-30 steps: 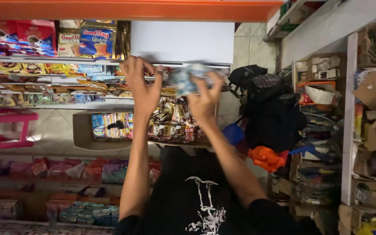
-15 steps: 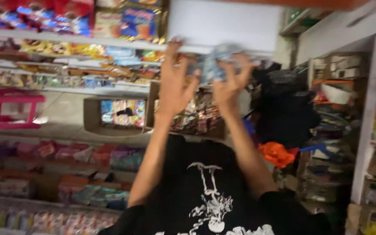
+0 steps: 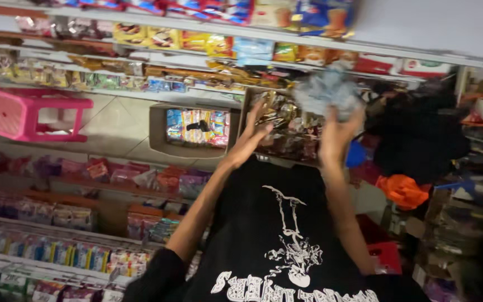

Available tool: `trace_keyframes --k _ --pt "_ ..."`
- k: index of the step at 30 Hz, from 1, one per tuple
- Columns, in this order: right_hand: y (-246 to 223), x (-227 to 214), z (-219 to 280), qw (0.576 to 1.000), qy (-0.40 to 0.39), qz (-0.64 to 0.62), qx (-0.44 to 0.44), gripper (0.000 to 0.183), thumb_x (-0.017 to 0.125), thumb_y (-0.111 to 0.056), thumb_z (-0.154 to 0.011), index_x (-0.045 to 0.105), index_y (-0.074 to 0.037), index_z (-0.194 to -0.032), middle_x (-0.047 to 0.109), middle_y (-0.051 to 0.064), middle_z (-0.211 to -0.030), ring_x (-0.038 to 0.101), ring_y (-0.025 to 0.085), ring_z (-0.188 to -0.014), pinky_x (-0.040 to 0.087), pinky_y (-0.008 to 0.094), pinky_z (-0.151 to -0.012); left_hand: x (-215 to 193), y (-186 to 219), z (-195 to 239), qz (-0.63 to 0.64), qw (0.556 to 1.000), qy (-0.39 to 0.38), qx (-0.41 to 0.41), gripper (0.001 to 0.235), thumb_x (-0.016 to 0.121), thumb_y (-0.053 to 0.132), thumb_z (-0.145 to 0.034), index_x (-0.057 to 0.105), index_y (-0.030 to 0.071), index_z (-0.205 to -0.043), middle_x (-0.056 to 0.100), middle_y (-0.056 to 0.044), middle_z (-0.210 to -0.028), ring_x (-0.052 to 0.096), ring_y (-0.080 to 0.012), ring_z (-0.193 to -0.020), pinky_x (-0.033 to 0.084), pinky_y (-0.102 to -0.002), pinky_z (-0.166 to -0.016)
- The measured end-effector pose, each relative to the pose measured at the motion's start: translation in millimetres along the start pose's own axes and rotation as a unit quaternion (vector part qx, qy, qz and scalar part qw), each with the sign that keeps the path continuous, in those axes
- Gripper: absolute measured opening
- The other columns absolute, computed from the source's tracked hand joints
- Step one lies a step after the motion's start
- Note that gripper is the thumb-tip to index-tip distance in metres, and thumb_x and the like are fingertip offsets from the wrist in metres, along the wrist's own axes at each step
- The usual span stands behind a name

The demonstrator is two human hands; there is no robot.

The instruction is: The person wipes down various shelves and surfaces in a convenience store using a cloth, moving several items and stock aside to reach different areas.

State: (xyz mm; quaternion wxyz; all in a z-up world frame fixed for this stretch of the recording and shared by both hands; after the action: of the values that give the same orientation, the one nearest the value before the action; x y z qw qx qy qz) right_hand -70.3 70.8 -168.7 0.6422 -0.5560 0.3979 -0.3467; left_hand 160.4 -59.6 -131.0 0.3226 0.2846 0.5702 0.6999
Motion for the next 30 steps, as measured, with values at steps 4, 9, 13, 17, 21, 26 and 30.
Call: trace_keyframes --k 4,9,13,17,21,26,30 --pt "-35.2 159.5 78.7 0.952 -0.276 0.104 -0.081 0.038 0.070 -0.010 -0.102 0.060 -0.005 -0.138 0.062 0.016 -0.141 0.062 0.029 -0.132 0.050 0.043 -0.116 -37.0 -24.7 -9.7 0.293 0.949 0.045 -0.108 0.081 0.061 0.044 -0.091 0.012 0.033 -0.154 0.033 -0.003 -0.154 0.050 -0.0168 -0.130 0.052 -0.043 -0.099" --pt "-76.3 247.2 138.1 0.843 -0.455 0.123 -0.260 0.055 0.060 -0.001 -0.098 0.048 0.002 -0.152 0.040 0.022 -0.162 0.044 0.038 -0.148 0.038 0.047 -0.118 -118.8 -64.5 -13.5 0.405 0.868 0.285 -0.037 0.071 0.066 0.047 -0.101 0.044 -0.003 -0.147 0.055 -0.015 -0.131 0.056 -0.0235 -0.116 0.050 -0.042 -0.095" --pt "-102.2 269.1 152.8 0.831 -0.539 0.047 -0.130 0.045 0.060 -0.010 -0.100 0.053 -0.006 -0.144 0.042 0.018 -0.158 0.061 0.024 -0.127 0.050 0.037 -0.103 -201.1 -97.6 -10.7 0.404 0.815 0.414 -0.020 0.071 0.061 0.050 -0.097 0.045 0.003 -0.148 0.058 -0.009 -0.136 0.061 -0.0180 -0.113 0.053 -0.035 -0.092" --pt "-88.1 265.3 159.3 0.827 -0.557 0.072 -0.026 0.033 0.057 -0.013 -0.104 0.059 -0.007 -0.137 0.064 0.009 -0.137 0.065 0.018 -0.114 0.053 0.033 -0.095 -309.5 -149.2 -34.7 0.464 0.758 0.459 -0.024 0.072 0.060 0.049 -0.094 0.036 0.017 -0.154 0.050 -0.010 -0.142 0.048 -0.0226 -0.101 0.049 -0.038 -0.089" --pt "-65.7 253.2 148.2 0.820 -0.569 0.053 -0.023 0.034 0.052 -0.018 -0.104 0.060 -0.008 -0.135 0.066 0.007 -0.129 0.064 0.017 -0.114 0.053 0.031 -0.099 -405.4 -141.8 -66.7 0.436 0.751 0.488 0.092 0.073 0.063 0.041 -0.097 0.033 0.010 -0.156 0.039 -0.006 -0.156 0.051 -0.0223 -0.127 0.047 -0.045 -0.108" --pt "-63.7 244.4 128.8 0.805 -0.593 -0.002 0.010 0.063 0.003 -0.027 -0.108 0.062 -0.005 -0.112 0.068 0.009 -0.108 0.067 0.017 -0.097 0.048 0.028 -0.087 -383.6 -139.0 -97.0 0.334 0.790 0.487 0.164 0.065 0.058 0.035 -0.110 0.036 0.000 -0.161 0.040 -0.013 -0.163 0.040 -0.0221 -0.147 0.027 -0.040 -0.123" --pt "-60.5 260.3 113.8 0.820 -0.567 -0.011 0.080 0.029 0.026 -0.023 -0.109 0.051 -0.009 -0.103 0.060 0.005 -0.081 0.062 0.016 -0.068 0.051 0.028 -0.064 -309.0 -171.2 -106.0 0.352 0.804 0.468 0.102 0.068 0.061 0.030 -0.099 0.036 -0.001 -0.155 0.043 -0.018 -0.157 0.041 -0.0330 -0.141 0.032 -0.050 -0.118"
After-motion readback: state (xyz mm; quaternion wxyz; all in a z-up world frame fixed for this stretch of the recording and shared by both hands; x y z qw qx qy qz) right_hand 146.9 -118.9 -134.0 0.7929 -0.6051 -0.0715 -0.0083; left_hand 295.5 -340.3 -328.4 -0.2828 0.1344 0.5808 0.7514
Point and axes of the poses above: each hand's wrist, its own z-axis away from the middle knuckle, its own x-axis out of the palm, y = z × x, the point moved 9 cm from there along -z, towards the middle knuckle
